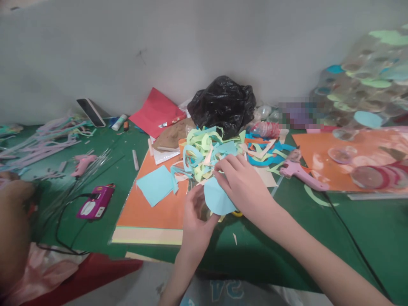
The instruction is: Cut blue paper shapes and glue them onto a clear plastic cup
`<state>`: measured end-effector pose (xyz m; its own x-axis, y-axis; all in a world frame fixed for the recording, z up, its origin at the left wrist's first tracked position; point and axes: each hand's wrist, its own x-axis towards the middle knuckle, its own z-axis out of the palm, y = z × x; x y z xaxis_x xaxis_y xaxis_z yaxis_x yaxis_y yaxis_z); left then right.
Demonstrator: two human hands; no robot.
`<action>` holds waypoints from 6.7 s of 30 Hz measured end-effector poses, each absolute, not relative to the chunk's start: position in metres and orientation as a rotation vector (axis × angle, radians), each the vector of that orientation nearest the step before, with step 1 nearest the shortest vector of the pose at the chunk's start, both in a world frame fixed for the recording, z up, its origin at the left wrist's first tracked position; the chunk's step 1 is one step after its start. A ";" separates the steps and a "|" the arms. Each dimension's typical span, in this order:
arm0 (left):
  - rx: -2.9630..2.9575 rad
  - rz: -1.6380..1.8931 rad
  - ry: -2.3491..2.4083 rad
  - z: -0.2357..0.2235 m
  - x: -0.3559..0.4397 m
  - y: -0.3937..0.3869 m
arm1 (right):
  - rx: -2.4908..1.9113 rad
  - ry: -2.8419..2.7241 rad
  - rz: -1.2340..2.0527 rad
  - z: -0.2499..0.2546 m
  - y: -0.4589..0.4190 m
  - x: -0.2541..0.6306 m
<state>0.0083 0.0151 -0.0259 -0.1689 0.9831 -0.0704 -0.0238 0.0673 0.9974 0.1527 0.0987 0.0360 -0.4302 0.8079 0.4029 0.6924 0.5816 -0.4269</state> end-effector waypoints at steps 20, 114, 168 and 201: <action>1.178 1.265 1.466 -0.019 0.008 0.009 | -1.157 -2.172 0.939 0.002 0.035 0.172; 2.057 1.174 1.791 -0.006 0.000 -0.008 | -0.749 -0.552 2.018 -0.017 0.030 0.127; 1.790 0.902 1.706 -0.043 -0.022 -0.012 | -1.485 -1.069 0.596 -0.004 -0.049 0.195; 1.385 0.840 1.239 0.010 -0.030 -0.044 | -1.267 -1.576 0.256 -0.040 -0.055 0.156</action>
